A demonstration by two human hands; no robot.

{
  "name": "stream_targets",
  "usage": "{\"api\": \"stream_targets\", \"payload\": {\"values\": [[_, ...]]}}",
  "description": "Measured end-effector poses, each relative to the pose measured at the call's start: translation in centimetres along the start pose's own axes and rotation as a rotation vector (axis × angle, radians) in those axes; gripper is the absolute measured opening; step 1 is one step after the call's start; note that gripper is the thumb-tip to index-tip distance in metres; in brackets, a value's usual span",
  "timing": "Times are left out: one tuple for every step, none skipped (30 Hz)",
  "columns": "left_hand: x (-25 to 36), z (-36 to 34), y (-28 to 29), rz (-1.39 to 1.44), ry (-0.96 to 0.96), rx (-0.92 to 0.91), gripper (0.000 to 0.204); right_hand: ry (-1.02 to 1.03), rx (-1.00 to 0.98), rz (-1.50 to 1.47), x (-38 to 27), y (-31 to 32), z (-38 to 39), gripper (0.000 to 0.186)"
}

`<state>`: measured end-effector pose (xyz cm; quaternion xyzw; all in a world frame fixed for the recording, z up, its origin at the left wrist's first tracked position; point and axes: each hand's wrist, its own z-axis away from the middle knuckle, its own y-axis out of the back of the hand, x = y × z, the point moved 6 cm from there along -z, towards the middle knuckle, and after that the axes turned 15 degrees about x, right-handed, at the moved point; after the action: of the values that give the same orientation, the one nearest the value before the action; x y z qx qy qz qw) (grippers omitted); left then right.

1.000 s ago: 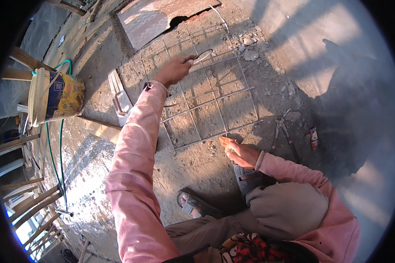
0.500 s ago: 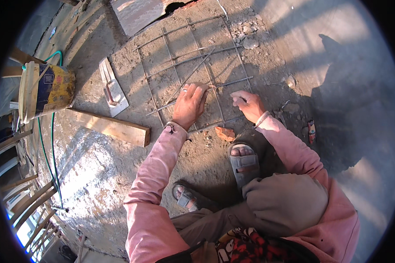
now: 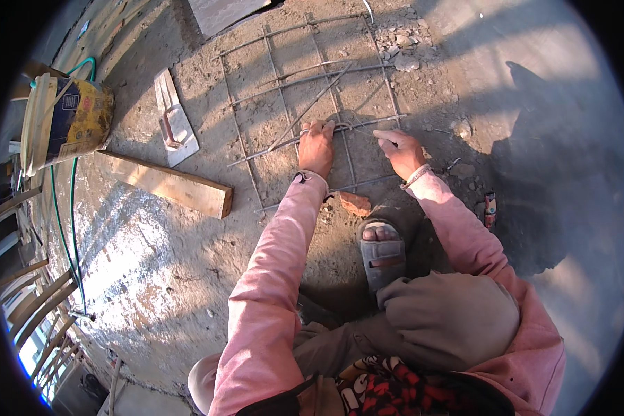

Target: The person prepares a rebar mesh for a construction task by hand, using a small piece of wire and pliers to secure intersections of the metal grid.

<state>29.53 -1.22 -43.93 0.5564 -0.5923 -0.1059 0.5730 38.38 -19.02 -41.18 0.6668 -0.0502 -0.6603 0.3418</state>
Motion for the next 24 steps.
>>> {"api": "stream_targets", "payload": {"values": [[-0.2,0.0,0.3,-0.013,-0.023,0.026,0.039,0.033,0.003,0.009,-0.3,-0.3,0.0,0.025],[0.0,0.1,0.3,0.001,-0.032,0.030,0.039,0.063,0.010,0.026,-0.7,-0.4,0.1,0.025],[0.1,0.1,0.4,0.015,-0.041,0.035,0.038,0.093,0.017,0.044,-1.1,-0.4,0.2,0.025],[0.2,0.1,0.4,0.030,-0.051,0.039,0.038,0.103,0.013,0.064,-1.2,-0.5,0.3,0.025],[0.1,0.1,0.6,0.047,-0.064,0.046,0.038,0.118,0.008,0.075,-1.4,-0.7,0.3,0.025],[0.1,0.1,0.7,0.040,-0.075,0.046,0.038,0.132,0.004,0.086,-1.5,-0.9,0.3,0.025],[0.0,0.1,0.7,0.034,-0.086,0.046,0.038,0.132,0.007,0.084,-1.6,-1.0,0.3,0.025],[0.0,0.2,0.7,0.029,-0.097,0.046,0.038,0.132,0.012,0.083,-1.6,-1.0,0.3,0.025],[-0.1,0.3,0.6,0.010,-0.103,0.031,0.038,0.131,0.015,0.083,-1.5,-1.0,0.2,0.025],[-0.2,0.4,0.5,-0.010,-0.109,0.017,0.038,0.152,0.020,0.077,-1.6,-1.0,0.3,0.025],[-0.2,0.3,0.4,-0.029,-0.116,0.004,0.038,0.174,0.026,0.072,-1.6,-0.9,0.2,0.025],[-0.2,0.2,0.3,-0.032,-0.117,-0.005,0.038,0.196,0.031,0.067,-1.6,-0.9,0.2,0.024],[-0.2,0.1,0.3,-0.037,-0.118,-0.015,0.037,0.223,0.039,0.069,-1.6,-1.0,0.0,0.024],[-0.2,0.0,0.2,-0.039,-0.118,-0.025,0.037,0.249,0.048,0.072,-1.6,-1.0,-0.3,0.024],[-0.2,0.0,0.1,-0.045,-0.110,-0.038,0.037,0.276,0.056,0.075,-1.7,-1.0,-0.4,0.023],[-0.2,0.0,0.0,-0.050,-0.101,-0.051,0.037,0.282,0.056,0.083,-1.6,-1.0,-0.5,0.023],[-0.3,0.0,0.0,-0.057,-0.092,-0.064,0.036,0.288,0.056,0.087,-1.8,-1.1,-0.6,0.023],[-0.2,0.0,0.0,-0.082,-0.100,-0.083,0.036,0.294,0.056,0.093,-1.9,-1.1,-0.6,0.022],[-0.1,0.0,-0.1,-0.106,-0.108,-0.102,0.035,0.311,0.056,0.100,-2.2,-1.1,-0.6,0.022],[-0.1,0.1,-0.2,-0.130,-0.117,-0.119,0.034,0.329,0.056,0.106,-2.3,-1.1,-0.5,0.022],[0.1,0.1,-0.1,-0.124,-0.162,-0.101,0.032,0.347,0.057,0.113,-2.5,-1.0,-0.5,0.021],[0.1,0.1,0.1,-0.116,-0.207,-0.083,0.030,0.351,0.065,0.112,-2.5,-0.9,-0.3,0.021],[0.2,0.0,0.3,-0.109,-0.253,-0.065,0.029,0.356,0.074,0.111,-2.6,-0.9,-0.1,0.021],[0.1,-0.1,0.2,-0.106,-0.252,-0.073,0.026,0.361,0.083,0.111,-2.6,-0.9,0.1,0.021]]}}
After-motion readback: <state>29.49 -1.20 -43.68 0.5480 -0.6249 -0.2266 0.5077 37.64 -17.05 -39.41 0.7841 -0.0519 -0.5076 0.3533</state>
